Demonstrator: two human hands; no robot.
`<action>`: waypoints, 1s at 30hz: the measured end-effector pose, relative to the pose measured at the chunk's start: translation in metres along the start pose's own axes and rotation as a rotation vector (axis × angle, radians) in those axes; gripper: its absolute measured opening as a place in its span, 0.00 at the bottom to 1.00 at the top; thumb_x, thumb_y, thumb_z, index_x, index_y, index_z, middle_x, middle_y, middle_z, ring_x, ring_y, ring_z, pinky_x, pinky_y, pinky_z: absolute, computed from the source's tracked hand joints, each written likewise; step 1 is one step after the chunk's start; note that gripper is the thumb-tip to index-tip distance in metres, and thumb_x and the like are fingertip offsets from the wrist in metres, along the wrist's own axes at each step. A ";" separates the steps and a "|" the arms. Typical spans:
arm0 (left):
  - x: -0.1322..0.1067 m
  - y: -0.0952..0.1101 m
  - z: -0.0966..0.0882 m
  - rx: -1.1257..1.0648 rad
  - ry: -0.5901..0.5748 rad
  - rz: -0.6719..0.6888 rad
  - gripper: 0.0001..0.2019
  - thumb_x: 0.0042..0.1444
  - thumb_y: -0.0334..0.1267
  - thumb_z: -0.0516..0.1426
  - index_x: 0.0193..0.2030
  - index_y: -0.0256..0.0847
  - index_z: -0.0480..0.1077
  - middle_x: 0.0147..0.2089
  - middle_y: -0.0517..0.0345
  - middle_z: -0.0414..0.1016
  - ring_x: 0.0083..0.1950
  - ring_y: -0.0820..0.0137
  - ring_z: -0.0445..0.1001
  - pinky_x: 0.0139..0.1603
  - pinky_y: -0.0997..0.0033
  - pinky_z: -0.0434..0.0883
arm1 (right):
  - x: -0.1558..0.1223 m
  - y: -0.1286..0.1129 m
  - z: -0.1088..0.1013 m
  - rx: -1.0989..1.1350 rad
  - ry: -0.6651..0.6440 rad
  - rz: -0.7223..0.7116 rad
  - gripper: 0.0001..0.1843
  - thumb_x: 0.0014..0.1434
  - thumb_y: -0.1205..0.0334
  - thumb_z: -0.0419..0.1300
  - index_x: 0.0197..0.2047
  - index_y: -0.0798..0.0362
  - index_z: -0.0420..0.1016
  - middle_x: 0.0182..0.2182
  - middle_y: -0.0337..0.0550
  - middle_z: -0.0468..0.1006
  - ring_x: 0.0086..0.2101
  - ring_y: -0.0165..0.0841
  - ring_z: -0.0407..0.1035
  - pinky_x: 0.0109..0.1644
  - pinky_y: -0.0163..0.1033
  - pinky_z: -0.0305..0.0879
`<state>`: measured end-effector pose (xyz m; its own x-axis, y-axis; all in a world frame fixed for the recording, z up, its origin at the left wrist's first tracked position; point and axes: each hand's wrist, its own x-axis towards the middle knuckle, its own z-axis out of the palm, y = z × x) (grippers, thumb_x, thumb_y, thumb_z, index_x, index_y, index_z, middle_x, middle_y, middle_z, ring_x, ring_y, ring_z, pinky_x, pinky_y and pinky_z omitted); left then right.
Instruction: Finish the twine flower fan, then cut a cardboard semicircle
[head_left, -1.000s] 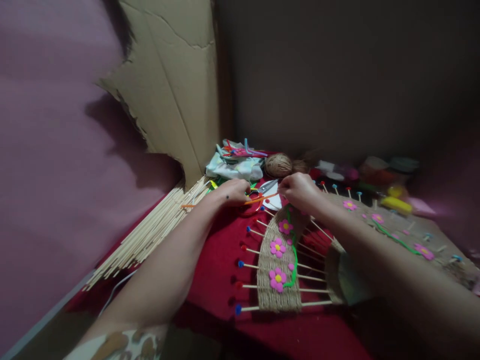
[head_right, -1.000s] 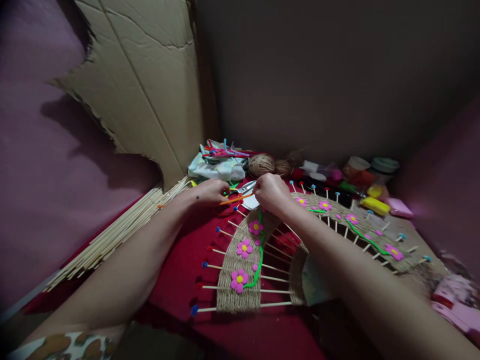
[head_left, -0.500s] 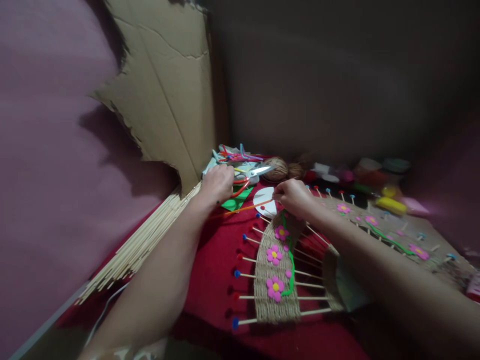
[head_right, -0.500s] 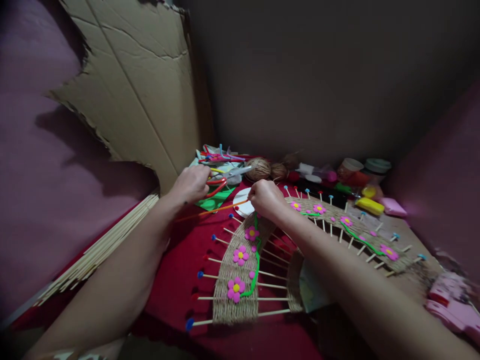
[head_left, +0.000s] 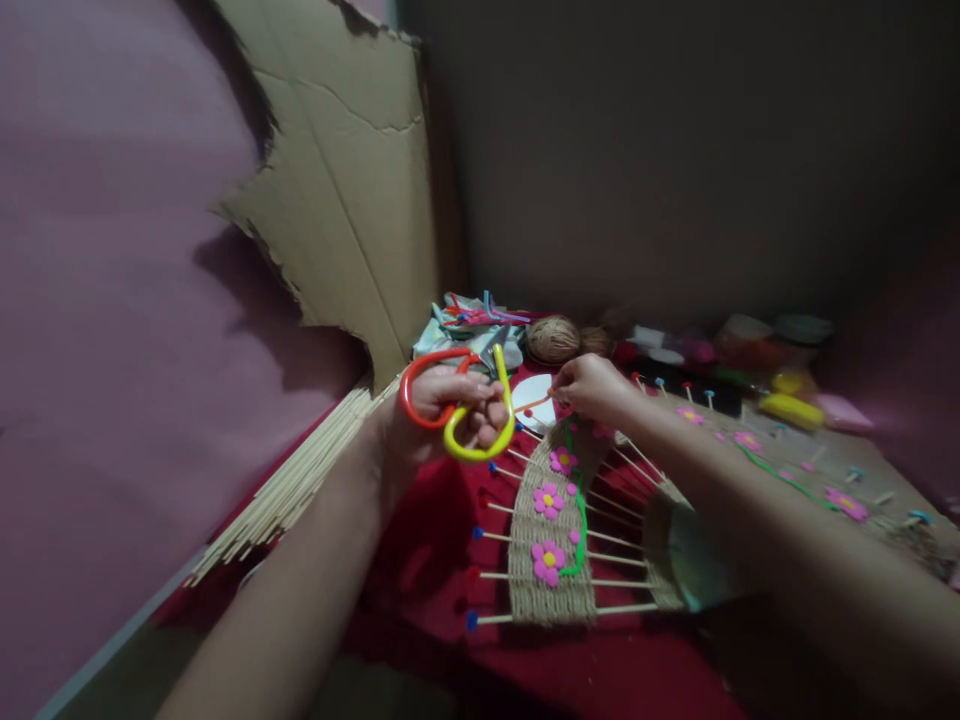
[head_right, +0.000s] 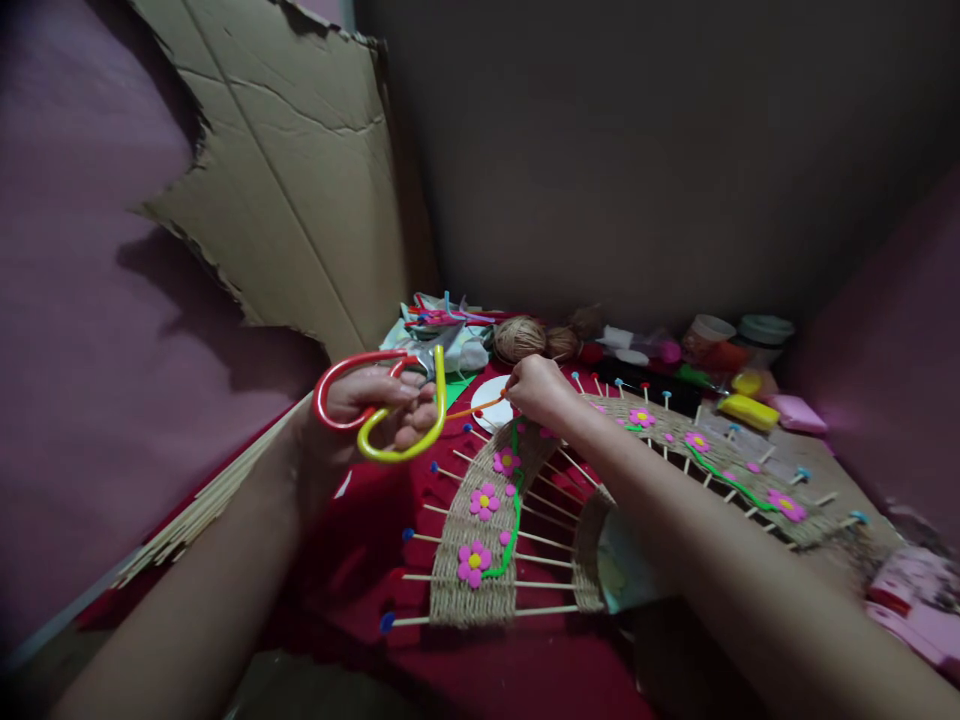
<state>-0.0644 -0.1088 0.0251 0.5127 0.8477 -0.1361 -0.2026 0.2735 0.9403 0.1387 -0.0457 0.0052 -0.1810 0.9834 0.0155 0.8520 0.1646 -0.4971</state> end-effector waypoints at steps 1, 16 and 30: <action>-0.007 -0.005 0.008 -0.073 -0.005 -0.036 0.05 0.43 0.31 0.53 0.30 0.33 0.66 0.25 0.54 0.70 0.21 0.76 0.69 0.20 0.78 0.63 | 0.000 0.000 0.000 0.003 0.000 0.005 0.09 0.46 0.67 0.57 0.29 0.59 0.79 0.18 0.43 0.72 0.17 0.26 0.62 0.21 0.31 0.54; -0.033 -0.043 0.058 -0.405 -0.107 -0.200 0.09 0.43 0.28 0.51 0.32 0.28 0.69 0.31 0.37 0.77 0.28 0.61 0.77 0.24 0.71 0.71 | -0.001 -0.002 -0.003 -0.028 0.068 -0.065 0.09 0.44 0.71 0.59 0.30 0.56 0.79 0.22 0.45 0.76 0.24 0.30 0.68 0.27 0.32 0.57; 0.005 -0.044 0.053 -0.490 -0.086 -0.267 0.11 0.47 0.28 0.48 0.32 0.23 0.69 0.31 0.34 0.76 0.28 0.60 0.77 0.27 0.64 0.72 | -0.003 -0.002 -0.001 -0.050 0.101 -0.139 0.08 0.46 0.67 0.58 0.30 0.55 0.78 0.23 0.43 0.76 0.24 0.29 0.68 0.26 0.31 0.55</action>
<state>-0.0082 -0.1404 -0.0003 0.6614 0.6856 -0.3042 -0.4099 0.6701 0.6188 0.1380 -0.0490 0.0076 -0.2505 0.9532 0.1695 0.8459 0.3006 -0.4406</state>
